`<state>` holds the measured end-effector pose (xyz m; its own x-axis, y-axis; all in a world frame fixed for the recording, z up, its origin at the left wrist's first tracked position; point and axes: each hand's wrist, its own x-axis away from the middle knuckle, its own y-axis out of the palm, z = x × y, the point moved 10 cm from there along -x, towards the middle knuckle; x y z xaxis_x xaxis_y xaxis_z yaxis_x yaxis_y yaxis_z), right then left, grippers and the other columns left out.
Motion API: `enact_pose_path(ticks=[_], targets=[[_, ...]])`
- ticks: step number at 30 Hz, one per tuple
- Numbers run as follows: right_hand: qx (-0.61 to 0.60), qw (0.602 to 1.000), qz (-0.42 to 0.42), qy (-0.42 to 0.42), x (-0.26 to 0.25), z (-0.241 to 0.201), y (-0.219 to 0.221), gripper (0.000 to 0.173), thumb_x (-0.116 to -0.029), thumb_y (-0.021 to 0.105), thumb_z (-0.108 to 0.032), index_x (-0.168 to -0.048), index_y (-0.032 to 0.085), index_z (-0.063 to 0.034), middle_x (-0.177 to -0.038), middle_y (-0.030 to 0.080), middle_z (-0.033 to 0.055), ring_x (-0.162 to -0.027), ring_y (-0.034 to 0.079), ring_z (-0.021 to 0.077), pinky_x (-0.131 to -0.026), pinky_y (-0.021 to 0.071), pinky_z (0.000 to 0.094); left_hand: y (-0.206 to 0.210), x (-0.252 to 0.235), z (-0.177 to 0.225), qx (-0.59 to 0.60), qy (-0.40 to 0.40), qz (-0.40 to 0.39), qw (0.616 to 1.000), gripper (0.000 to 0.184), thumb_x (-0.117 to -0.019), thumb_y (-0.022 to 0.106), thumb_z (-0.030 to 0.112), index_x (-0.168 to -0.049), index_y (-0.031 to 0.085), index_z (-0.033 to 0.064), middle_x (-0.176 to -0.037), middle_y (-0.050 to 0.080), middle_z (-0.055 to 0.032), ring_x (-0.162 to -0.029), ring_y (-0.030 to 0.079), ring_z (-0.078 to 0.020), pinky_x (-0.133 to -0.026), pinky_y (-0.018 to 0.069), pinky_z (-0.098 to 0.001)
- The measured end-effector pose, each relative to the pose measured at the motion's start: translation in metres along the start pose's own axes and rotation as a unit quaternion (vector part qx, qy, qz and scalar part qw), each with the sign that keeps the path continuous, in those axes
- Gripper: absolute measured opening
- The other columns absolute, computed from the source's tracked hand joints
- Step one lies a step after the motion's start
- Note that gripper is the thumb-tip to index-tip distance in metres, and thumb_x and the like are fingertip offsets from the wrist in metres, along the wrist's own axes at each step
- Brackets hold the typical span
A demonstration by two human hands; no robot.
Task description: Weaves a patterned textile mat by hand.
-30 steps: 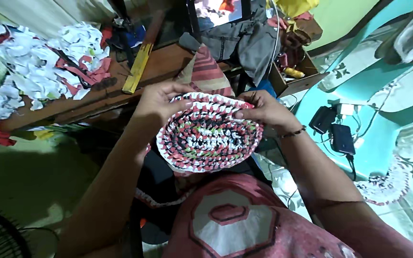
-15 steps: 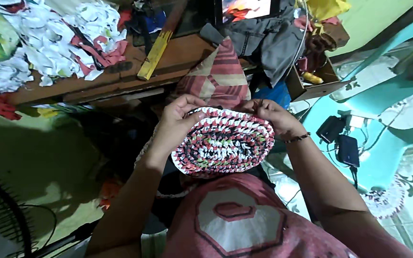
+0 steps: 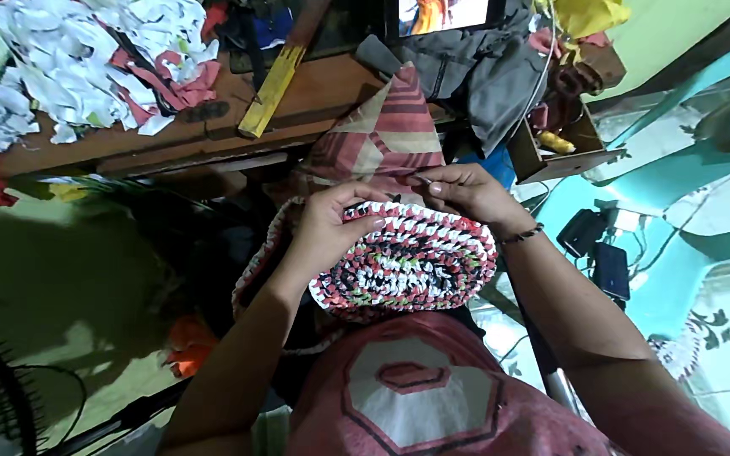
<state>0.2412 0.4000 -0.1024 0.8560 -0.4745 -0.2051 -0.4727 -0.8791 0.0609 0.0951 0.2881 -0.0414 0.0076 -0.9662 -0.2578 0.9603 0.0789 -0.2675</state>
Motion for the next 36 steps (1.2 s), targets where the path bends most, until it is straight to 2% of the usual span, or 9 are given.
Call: enact_pose_path(ticks=[2, 4, 7, 13, 16, 18, 21, 27, 36], targets=[[-0.001, 1.000, -0.019, -0.007, -0.002, -0.005, -0.001, 0.027, -0.1041, 0.053, -0.011, -0.125, 0.069, -0.0052, -0.088, 0.071, -0.0034, -0.063, 0.056, -0.0020, -0.055, 0.0470, 0.0150, -0.004, -0.002, 0.006, 0.030, 0.004, 0.012, 0.999, 0.028, -0.0837, 0.075, -0.007, -0.111, 0.071, -0.0008, -0.106, 0.075, -0.0071, -0.097, 0.072, -0.0144, -0.088, 0.0618, -0.0298], [-0.015, 0.999, -0.046, 0.000, -0.006, -0.014, -0.002, 0.023, -0.1018, 0.054, -0.007, -0.121, 0.067, -0.0063, -0.096, 0.072, -0.0048, -0.080, 0.066, -0.0001, -0.073, 0.0571, 0.0179, -0.007, -0.005, 0.011, 0.075, -0.018, 0.019, 0.997, 0.029, -0.0837, 0.075, -0.008, -0.110, 0.071, 0.0023, -0.103, 0.074, -0.0048, -0.092, 0.071, -0.0125, -0.082, 0.0615, -0.0279], [-0.063, 0.991, -0.121, -0.011, -0.012, -0.021, 0.007, 0.018, -0.1013, 0.056, -0.009, -0.116, 0.066, -0.0131, -0.092, 0.070, -0.0080, -0.082, 0.066, -0.0005, -0.074, 0.0569, 0.0184, -0.003, -0.006, 0.007, 0.135, -0.053, 0.012, 0.989, 0.029, -0.0834, 0.074, -0.008, -0.110, 0.071, 0.0054, -0.100, 0.074, -0.0034, -0.087, 0.071, -0.0107, -0.077, 0.0615, -0.0268], [-0.086, 0.972, -0.208, 0.073, -0.007, 0.009, 0.021, 0.018, -0.1021, 0.055, -0.015, -0.113, 0.068, -0.0088, -0.116, 0.071, 0.0002, -0.103, 0.067, 0.0067, -0.090, 0.0564, 0.0269, -0.001, 0.006, -0.032, 0.184, -0.110, 0.049, 0.975, 0.026, -0.0843, 0.073, -0.003, -0.109, 0.072, 0.0064, -0.101, 0.073, -0.0029, -0.091, 0.068, -0.0109, -0.081, 0.0586, -0.0277], [-0.056, 0.990, -0.092, 0.090, -0.015, 0.007, 0.020, 0.020, -0.1022, 0.045, -0.004, -0.104, 0.065, -0.0024, -0.099, 0.074, -0.0001, -0.089, 0.069, 0.0044, -0.080, 0.0577, 0.0247, -0.004, 0.010, -0.041, 0.183, -0.106, 0.089, 0.973, 0.027, -0.0859, 0.074, -0.003, -0.111, 0.072, 0.0072, -0.102, 0.072, -0.0019, -0.091, 0.068, -0.0102, -0.080, 0.0586, -0.0272], [-0.092, 0.988, -0.113, 0.053, -0.014, 0.010, 0.027, 0.016, -0.1016, 0.055, -0.013, -0.110, 0.066, -0.0050, -0.102, 0.073, -0.0007, -0.090, 0.069, 0.0053, -0.079, 0.0587, 0.0256, -0.002, 0.009, -0.037, 0.175, -0.084, 0.087, 0.977, 0.026, -0.0863, 0.074, -0.004, -0.111, 0.072, 0.0052, -0.102, 0.073, -0.0036, -0.089, 0.069, -0.0112, -0.078, 0.0597, -0.0271], [-0.138, 0.984, -0.109, 0.025, -0.007, 0.011, 0.040, 0.019, -0.0992, 0.060, -0.012, -0.117, 0.064, -0.0060, -0.103, 0.073, 0.0003, -0.090, 0.070, 0.0074, -0.079, 0.0597, 0.0276, 0.005, 0.008, -0.028, 0.152, -0.043, 0.068, 0.985, 0.027, -0.0859, 0.073, -0.007, -0.111, 0.070, 0.0012, -0.103, 0.074, -0.0057, -0.092, 0.071, -0.0129, -0.081, 0.0612, -0.0281], [-0.073, 0.997, -0.034, -0.019, 0.008, 0.006, 0.035, 0.016, -0.0964, 0.061, -0.003, -0.111, 0.068, -0.0059, -0.107, 0.070, -0.0004, -0.094, 0.066, 0.0052, -0.083, 0.0570, 0.0231, 0.014, 0.009, -0.021, 0.124, -0.017, 0.056, 0.991, 0.019, -0.0869, 0.075, -0.001, -0.105, 0.071, 0.0027, -0.095, 0.073, -0.0037, -0.084, 0.070, -0.0106, -0.075, 0.0609, -0.0255], [-0.068, 0.995, -0.033, -0.066, 0.013, 0.009, 0.032, 0.016, -0.0965, 0.067, -0.018, -0.108, 0.072, -0.0082, -0.118, 0.070, 0.0012, -0.105, 0.066, 0.0070, -0.089, 0.0562, 0.0247, 0.017, 0.008, -0.018, 0.132, 0.020, 0.041, 0.990, 0.017, -0.0900, 0.070, -0.002, -0.106, 0.069, 0.0005, -0.098, 0.072, -0.0035, -0.091, 0.069, -0.0097, -0.083, 0.0594, -0.0253]])
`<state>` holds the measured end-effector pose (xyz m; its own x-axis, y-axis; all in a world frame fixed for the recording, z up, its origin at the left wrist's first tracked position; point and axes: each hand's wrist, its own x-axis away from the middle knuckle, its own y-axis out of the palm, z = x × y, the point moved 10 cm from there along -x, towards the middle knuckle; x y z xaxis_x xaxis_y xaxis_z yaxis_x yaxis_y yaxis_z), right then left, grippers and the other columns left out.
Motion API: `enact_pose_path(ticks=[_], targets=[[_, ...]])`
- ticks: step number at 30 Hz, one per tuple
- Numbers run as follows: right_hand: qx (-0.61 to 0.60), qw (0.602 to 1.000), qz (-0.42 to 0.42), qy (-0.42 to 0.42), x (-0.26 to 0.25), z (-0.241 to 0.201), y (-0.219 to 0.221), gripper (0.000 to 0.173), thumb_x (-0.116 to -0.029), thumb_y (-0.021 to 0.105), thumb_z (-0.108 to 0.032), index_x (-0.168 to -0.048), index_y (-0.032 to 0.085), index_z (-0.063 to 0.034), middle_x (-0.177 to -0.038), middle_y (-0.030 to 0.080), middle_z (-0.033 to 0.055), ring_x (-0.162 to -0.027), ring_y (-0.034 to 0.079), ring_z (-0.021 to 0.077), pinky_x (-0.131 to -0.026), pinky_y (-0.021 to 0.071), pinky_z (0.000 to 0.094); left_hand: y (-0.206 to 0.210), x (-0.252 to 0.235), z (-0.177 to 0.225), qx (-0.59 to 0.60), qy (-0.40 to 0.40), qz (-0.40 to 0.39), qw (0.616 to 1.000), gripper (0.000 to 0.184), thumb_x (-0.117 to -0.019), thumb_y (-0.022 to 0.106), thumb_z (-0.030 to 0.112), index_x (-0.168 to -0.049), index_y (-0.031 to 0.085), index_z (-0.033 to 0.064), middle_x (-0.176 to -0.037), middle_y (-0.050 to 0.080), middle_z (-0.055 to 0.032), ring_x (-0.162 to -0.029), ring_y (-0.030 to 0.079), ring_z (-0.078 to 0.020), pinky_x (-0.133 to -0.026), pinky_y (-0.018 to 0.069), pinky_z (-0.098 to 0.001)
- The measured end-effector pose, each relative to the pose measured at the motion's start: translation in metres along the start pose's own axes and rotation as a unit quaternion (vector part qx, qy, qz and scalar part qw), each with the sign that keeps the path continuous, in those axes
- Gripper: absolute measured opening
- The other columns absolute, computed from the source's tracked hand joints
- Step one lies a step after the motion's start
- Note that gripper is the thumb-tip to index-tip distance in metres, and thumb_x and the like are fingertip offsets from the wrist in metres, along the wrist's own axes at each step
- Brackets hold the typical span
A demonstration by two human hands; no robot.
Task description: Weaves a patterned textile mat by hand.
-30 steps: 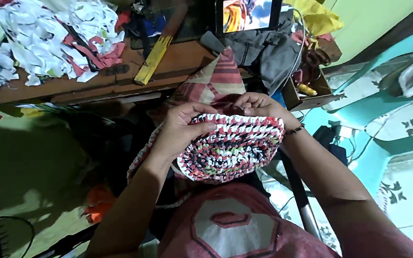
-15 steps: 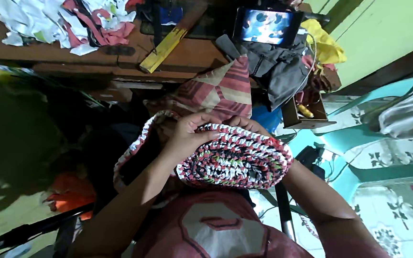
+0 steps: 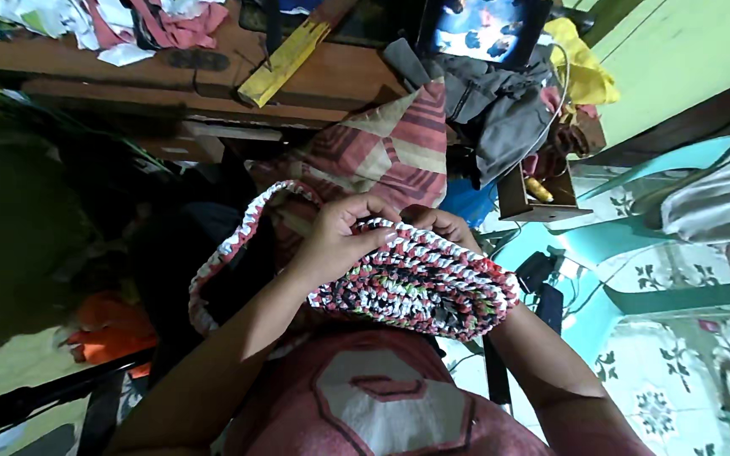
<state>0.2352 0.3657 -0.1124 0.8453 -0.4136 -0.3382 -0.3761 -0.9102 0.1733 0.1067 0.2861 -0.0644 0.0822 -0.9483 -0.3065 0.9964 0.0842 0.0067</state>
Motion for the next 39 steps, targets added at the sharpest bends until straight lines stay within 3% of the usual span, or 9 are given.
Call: enact_pose_path(ticks=[3, 11, 15, 19, 28, 34, 39], targets=[[-0.022, 1.000, 0.001, 0.000, -0.0002, -0.0015, 0.0033, 0.017, -0.0965, 0.067, -0.018, -0.109, 0.072, -0.0083, -0.119, 0.070, 0.0020, -0.104, 0.067, 0.0075, -0.088, 0.0571, 0.0253, -0.0003, -0.0002, 0.0002, -0.008, 0.003, 0.002, 1.000, 0.015, -0.0905, 0.070, -0.002, -0.105, 0.071, 0.0008, -0.101, 0.073, -0.0031, -0.094, 0.069, -0.0098, -0.087, 0.0589, -0.0259], [-0.020, 1.000, -0.009, -0.017, 0.0052, 0.0041, 0.0021, 0.015, -0.0975, 0.066, -0.019, -0.110, 0.072, -0.0114, -0.121, 0.069, 0.0002, -0.106, 0.066, 0.0074, -0.088, 0.0568, 0.0248, 0.0009, 0.0000, -0.0039, -0.011, -0.001, 0.001, 1.000, 0.015, -0.0899, 0.071, -0.002, -0.105, 0.071, 0.0008, -0.101, 0.072, -0.0040, -0.093, 0.069, -0.0104, -0.085, 0.0596, -0.0268], [-0.041, 0.999, -0.011, -0.004, 0.0052, 0.0049, 0.0042, 0.016, -0.0977, 0.065, -0.018, -0.110, 0.072, -0.0096, -0.125, 0.068, 0.0016, -0.110, 0.064, 0.0079, -0.092, 0.0549, 0.0253, 0.0019, -0.0001, -0.0062, -0.007, -0.003, -0.004, 1.000, 0.016, -0.0900, 0.071, -0.001, -0.106, 0.071, 0.0015, -0.102, 0.073, -0.0027, -0.095, 0.069, -0.0091, -0.087, 0.0588, -0.0266], [-0.031, 0.999, -0.007, -0.003, 0.0078, 0.0055, 0.0046, 0.015, -0.0981, 0.064, -0.014, -0.111, 0.072, -0.0116, -0.120, 0.070, -0.0013, -0.106, 0.066, 0.0056, -0.090, 0.0562, 0.0239, 0.0031, 0.0013, -0.0054, -0.015, -0.021, -0.008, 1.000, 0.015, -0.0903, 0.071, -0.001, -0.104, 0.071, 0.0033, -0.098, 0.072, -0.0021, -0.087, 0.069, -0.0089, -0.078, 0.0595, -0.0244], [-0.040, 0.999, -0.001, -0.006, 0.0057, 0.0071, -0.0005, 0.014, -0.0980, 0.063, -0.010, -0.109, 0.071, -0.0075, -0.119, 0.070, 0.0021, -0.103, 0.067, 0.0072, -0.089, 0.0566, 0.0249, 0.0029, 0.0022, -0.0014, -0.025, 0.018, -0.015, 0.999, 0.012, -0.0925, 0.067, 0.001, -0.101, 0.075, 0.0025, -0.101, 0.075, -0.0021, -0.097, 0.070, -0.0086, -0.087, 0.0588, -0.0254], [-0.030, 1.000, 0.001, -0.004, 0.0069, 0.0054, 0.0002, 0.012, -0.0976, 0.063, -0.009, -0.106, 0.071, -0.0089, -0.116, 0.069, 0.0005, -0.101, 0.066, 0.0056, -0.086, 0.0565, 0.0228, 0.0053, 0.0017, -0.0007, -0.028, -0.001, 0.010, 1.000, 0.013, -0.0867, 0.077, 0.000, -0.099, 0.075, 0.0041, -0.095, 0.074, -0.0021, -0.082, 0.070, -0.0085, -0.075, 0.0609, -0.0238], [-0.044, 0.999, 0.007, 0.011, 0.0063, 0.0058, 0.0010, 0.013, -0.0973, 0.064, -0.009, -0.107, 0.073, -0.0095, -0.117, 0.071, -0.0007, -0.103, 0.067, 0.0051, -0.089, 0.0562, 0.0229, 0.0059, 0.0004, -0.0012, -0.025, 0.005, 0.003, 1.000, 0.014, -0.0871, 0.074, -0.002, -0.100, 0.074, 0.0024, -0.097, 0.074, -0.0021, -0.090, 0.070, -0.0083, -0.082, 0.0595, -0.0243]])
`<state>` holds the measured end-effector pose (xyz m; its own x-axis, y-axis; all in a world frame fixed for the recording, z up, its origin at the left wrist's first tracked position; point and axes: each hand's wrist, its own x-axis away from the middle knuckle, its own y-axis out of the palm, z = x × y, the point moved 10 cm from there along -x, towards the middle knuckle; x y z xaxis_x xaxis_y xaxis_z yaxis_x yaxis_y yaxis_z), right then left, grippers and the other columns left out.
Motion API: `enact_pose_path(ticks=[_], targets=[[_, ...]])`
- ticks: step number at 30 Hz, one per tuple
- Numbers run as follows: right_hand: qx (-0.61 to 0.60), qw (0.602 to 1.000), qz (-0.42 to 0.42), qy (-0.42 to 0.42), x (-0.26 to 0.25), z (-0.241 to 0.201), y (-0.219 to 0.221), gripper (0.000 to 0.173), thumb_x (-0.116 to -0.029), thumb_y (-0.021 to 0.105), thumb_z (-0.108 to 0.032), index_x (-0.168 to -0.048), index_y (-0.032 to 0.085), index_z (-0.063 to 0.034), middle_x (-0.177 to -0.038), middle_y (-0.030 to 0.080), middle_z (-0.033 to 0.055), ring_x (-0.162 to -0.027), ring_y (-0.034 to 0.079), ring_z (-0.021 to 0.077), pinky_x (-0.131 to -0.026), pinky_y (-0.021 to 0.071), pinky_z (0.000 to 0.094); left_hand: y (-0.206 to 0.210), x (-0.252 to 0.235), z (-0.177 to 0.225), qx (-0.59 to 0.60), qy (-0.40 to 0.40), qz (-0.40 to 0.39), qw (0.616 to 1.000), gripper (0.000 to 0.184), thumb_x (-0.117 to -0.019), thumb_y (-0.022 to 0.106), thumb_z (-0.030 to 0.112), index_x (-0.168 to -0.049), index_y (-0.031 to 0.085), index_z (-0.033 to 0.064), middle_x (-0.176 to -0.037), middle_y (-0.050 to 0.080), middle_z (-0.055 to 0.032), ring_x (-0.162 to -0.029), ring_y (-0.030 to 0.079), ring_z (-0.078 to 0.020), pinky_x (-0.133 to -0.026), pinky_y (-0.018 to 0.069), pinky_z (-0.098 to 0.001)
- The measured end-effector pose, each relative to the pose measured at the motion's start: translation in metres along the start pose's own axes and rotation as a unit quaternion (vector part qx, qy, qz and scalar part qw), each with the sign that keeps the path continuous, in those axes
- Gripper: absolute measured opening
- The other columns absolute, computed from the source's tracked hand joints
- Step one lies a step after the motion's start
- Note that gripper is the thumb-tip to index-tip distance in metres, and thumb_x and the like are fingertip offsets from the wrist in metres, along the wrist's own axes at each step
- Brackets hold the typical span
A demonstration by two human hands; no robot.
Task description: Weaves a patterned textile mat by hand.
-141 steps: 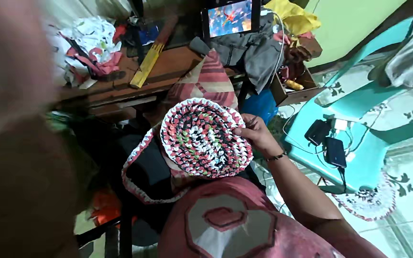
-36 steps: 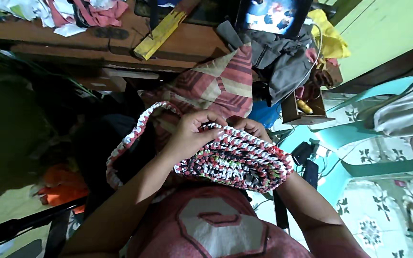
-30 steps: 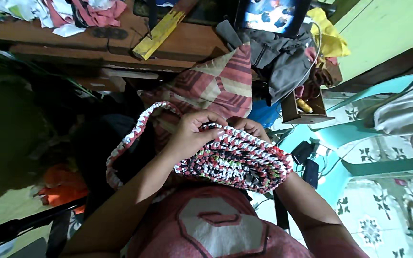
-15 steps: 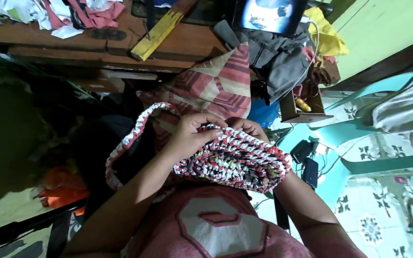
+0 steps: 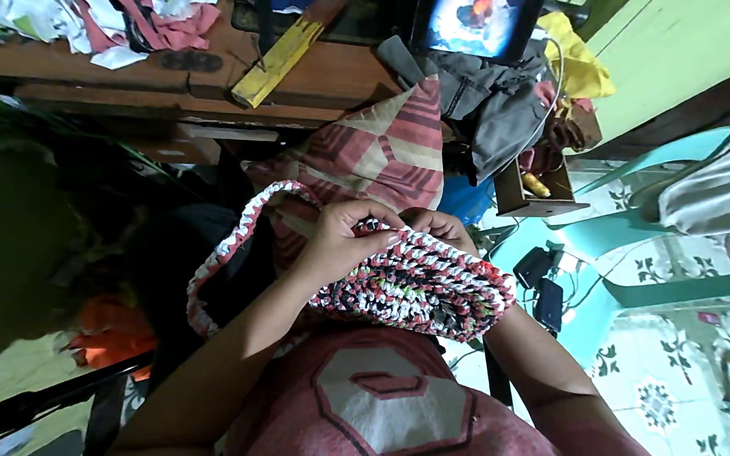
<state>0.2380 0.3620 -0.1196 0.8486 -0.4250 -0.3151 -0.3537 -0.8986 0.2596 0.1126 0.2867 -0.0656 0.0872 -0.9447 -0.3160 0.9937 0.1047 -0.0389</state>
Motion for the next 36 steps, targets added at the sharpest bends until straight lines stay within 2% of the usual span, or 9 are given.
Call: enact_pose_path(ticks=[12, 15, 19, 23, 25, 26, 28, 30, 36], targets=[[0.049, 0.999, -0.005, -0.001, 0.000, -0.006, 0.001, 0.017, -0.0972, 0.061, -0.004, -0.108, 0.073, -0.0080, -0.112, 0.073, -0.0008, -0.103, 0.067, 0.0057, -0.092, 0.0559, 0.0248, 0.001, 0.001, -0.005, 0.016, -0.001, -0.016, 1.000, 0.014, -0.0885, 0.072, -0.001, -0.102, 0.073, 0.0031, -0.099, 0.074, -0.0023, -0.092, 0.069, -0.0092, -0.084, 0.0592, -0.0259], [0.074, 0.997, 0.015, 0.012, 0.001, -0.008, 0.001, 0.018, -0.0949, 0.061, 0.001, -0.104, 0.073, -0.0080, -0.101, 0.074, -0.0043, -0.091, 0.068, 0.0016, -0.084, 0.0575, 0.0219, 0.001, 0.003, -0.007, 0.005, -0.014, -0.017, 1.000, 0.014, -0.0898, 0.071, 0.000, -0.103, 0.075, 0.0043, -0.100, 0.075, -0.0016, -0.090, 0.070, -0.0084, -0.082, 0.0596, -0.0254], [0.046, 0.999, 0.005, -0.010, 0.002, -0.004, 0.001, 0.015, -0.0958, 0.063, -0.003, -0.105, 0.073, -0.0089, -0.111, 0.073, -0.0018, -0.100, 0.067, 0.0043, -0.090, 0.0561, 0.0243, 0.000, 0.004, -0.006, -0.006, -0.018, -0.020, 1.000, 0.013, -0.0911, 0.071, 0.001, -0.103, 0.075, 0.0039, -0.098, 0.075, -0.0011, -0.084, 0.069, -0.0067, -0.075, 0.0593, -0.0226], [0.038, 0.999, 0.015, -0.035, 0.005, -0.004, -0.001, 0.015, -0.0954, 0.067, -0.012, -0.108, 0.073, -0.0096, -0.109, 0.073, -0.0028, -0.095, 0.068, 0.0028, -0.084, 0.0571, 0.0208, -0.002, 0.001, -0.009, -0.001, -0.014, -0.014, 1.000, 0.016, -0.0897, 0.072, -0.001, -0.105, 0.075, 0.0020, -0.103, 0.076, -0.0022, -0.097, 0.070, -0.0073, -0.088, 0.0587, -0.0247], [0.053, 0.996, 0.016, -0.063, 0.005, -0.011, 0.005, 0.015, -0.0984, 0.064, -0.018, -0.109, 0.073, -0.0128, -0.109, 0.073, -0.0057, -0.099, 0.067, 0.0017, -0.086, 0.0561, 0.0205, -0.001, 0.000, -0.010, 0.001, -0.022, -0.015, 1.000, 0.017, -0.0893, 0.071, -0.001, -0.105, 0.075, 0.0017, -0.103, 0.076, -0.0023, -0.097, 0.070, -0.0070, -0.089, 0.0584, -0.0247], [0.060, 0.995, 0.016, -0.073, 0.005, -0.014, 0.008, 0.015, -0.0996, 0.063, -0.019, -0.110, 0.073, -0.0138, -0.113, 0.073, -0.0053, -0.106, 0.066, 0.0037, -0.093, 0.0551, 0.0231, -0.001, 0.000, -0.010, 0.004, -0.027, -0.016, 0.999, 0.017, -0.0892, 0.071, -0.002, -0.105, 0.075, 0.0018, -0.103, 0.076, -0.0022, -0.096, 0.070, -0.0070, -0.088, 0.0587, -0.0243], [0.070, 0.994, 0.017, -0.081, 0.006, -0.017, 0.012, 0.017, -0.1008, 0.061, -0.019, -0.112, 0.073, -0.0143, -0.120, 0.072, -0.0037, -0.116, 0.064, 0.0080, -0.102, 0.0523, 0.0276, 0.001, 0.002, -0.010, 0.008, -0.040, -0.020, 0.999, 0.016, -0.0896, 0.071, -0.002, -0.104, 0.076, 0.0023, -0.102, 0.076, -0.0016, -0.093, 0.071, -0.0069, -0.083, 0.0592, -0.0233], [0.088, 0.992, 0.018, -0.083, 0.007, -0.020, 0.015, 0.018, -0.1011, 0.060, -0.015, -0.112, 0.074, -0.0134, -0.122, 0.072, -0.0021, -0.118, 0.064, 0.0097, -0.104, 0.0518, 0.0301, 0.002, 0.003, -0.010, 0.007, -0.048, -0.030, 0.998, 0.015, -0.0906, 0.070, -0.001, -0.104, 0.076, 0.0025, -0.101, 0.076, -0.0016, -0.092, 0.071, -0.0070, -0.083, 0.0593, -0.0233], [0.083, 0.994, 0.012, -0.066, 0.007, -0.013, 0.010, 0.013, -0.1007, 0.061, -0.019, -0.106, 0.072, -0.0153, -0.109, 0.073, -0.0074, -0.102, 0.066, 0.0011, -0.091, 0.0544, 0.0216, 0.003, 0.003, -0.011, 0.001, -0.049, -0.041, 0.998, 0.013, -0.0918, 0.071, 0.002, -0.103, 0.076, 0.0045, -0.100, 0.076, -0.0009, -0.089, 0.070, -0.0065, -0.078, 0.0592, -0.0231]])
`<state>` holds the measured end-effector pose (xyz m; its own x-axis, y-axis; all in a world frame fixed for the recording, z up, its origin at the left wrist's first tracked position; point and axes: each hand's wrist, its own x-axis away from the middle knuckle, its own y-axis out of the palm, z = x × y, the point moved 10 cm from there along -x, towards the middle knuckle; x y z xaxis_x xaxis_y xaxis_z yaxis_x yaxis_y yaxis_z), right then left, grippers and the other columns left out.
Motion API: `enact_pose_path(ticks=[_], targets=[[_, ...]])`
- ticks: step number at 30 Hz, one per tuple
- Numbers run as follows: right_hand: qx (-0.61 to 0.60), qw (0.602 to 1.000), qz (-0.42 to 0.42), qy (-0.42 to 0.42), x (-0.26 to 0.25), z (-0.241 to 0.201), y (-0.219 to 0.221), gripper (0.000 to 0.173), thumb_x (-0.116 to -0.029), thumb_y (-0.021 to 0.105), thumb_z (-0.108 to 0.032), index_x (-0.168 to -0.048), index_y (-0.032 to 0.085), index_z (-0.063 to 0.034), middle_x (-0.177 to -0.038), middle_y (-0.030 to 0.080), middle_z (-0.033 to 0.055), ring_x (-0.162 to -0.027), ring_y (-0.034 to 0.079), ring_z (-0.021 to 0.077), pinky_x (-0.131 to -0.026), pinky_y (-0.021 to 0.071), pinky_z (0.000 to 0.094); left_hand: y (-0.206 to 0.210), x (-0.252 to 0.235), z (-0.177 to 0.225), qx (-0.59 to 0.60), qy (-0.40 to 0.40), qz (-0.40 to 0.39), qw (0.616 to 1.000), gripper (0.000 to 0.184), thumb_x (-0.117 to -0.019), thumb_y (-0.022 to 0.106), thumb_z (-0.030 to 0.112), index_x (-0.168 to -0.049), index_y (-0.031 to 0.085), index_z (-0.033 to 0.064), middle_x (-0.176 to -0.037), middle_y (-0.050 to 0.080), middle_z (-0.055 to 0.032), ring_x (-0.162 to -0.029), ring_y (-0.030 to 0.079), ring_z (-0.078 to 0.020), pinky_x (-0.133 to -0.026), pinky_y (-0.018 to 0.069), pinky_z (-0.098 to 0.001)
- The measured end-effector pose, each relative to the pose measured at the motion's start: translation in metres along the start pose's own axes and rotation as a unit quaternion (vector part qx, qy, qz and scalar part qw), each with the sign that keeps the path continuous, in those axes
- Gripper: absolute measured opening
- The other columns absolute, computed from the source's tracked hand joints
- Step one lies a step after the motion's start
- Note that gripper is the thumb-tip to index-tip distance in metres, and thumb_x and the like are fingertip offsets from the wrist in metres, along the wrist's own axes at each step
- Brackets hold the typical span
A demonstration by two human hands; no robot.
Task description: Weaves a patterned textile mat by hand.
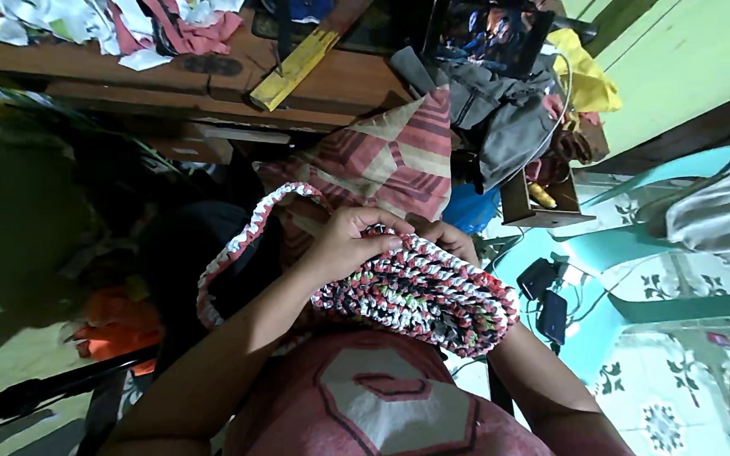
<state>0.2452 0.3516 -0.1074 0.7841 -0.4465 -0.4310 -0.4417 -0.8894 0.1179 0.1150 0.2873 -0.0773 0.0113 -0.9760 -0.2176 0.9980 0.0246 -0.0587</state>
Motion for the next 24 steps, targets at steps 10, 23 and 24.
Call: enact_pose_path(ticks=[10, 23, 24], targets=[[-0.152, 0.985, -0.001, 0.083, 0.004, 0.020, 0.002, 0.013, -0.0970, 0.065, -0.013, -0.107, 0.072, -0.0105, -0.102, 0.073, -0.0037, -0.086, 0.067, 0.0000, -0.076, 0.0565, 0.0179, 0.000, -0.001, 0.004, 0.001, 0.037, 0.032, 0.999, 0.012, -0.0878, 0.073, -0.004, -0.098, 0.075, 0.0017, -0.096, 0.075, -0.0027, -0.089, 0.071, -0.0085, -0.080, 0.0598, -0.0244], [-0.013, 0.999, 0.036, 0.021, 0.006, -0.004, 0.005, 0.016, -0.1009, 0.060, -0.013, -0.110, 0.073, -0.0149, -0.107, 0.074, -0.0054, -0.096, 0.068, 0.0018, -0.086, 0.0574, 0.0226, 0.002, 0.002, 0.000, 0.004, 0.002, -0.008, 1.000, 0.013, -0.0949, 0.068, 0.005, -0.105, 0.077, 0.0041, -0.099, 0.076, -0.0008, -0.089, 0.070, -0.0066, -0.077, 0.0589, -0.0222], [-0.010, 0.999, 0.035, 0.023, 0.007, -0.003, 0.005, 0.016, -0.1009, 0.060, -0.013, -0.109, 0.073, -0.0155, -0.105, 0.074, -0.0064, -0.094, 0.068, 0.0007, -0.085, 0.0572, 0.0216, 0.002, 0.002, 0.000, 0.007, -0.001, -0.006, 1.000, 0.013, -0.0948, 0.068, 0.005, -0.105, 0.076, 0.0044, -0.099, 0.075, -0.0006, -0.089, 0.070, -0.0067, -0.078, 0.0589, -0.0225]])
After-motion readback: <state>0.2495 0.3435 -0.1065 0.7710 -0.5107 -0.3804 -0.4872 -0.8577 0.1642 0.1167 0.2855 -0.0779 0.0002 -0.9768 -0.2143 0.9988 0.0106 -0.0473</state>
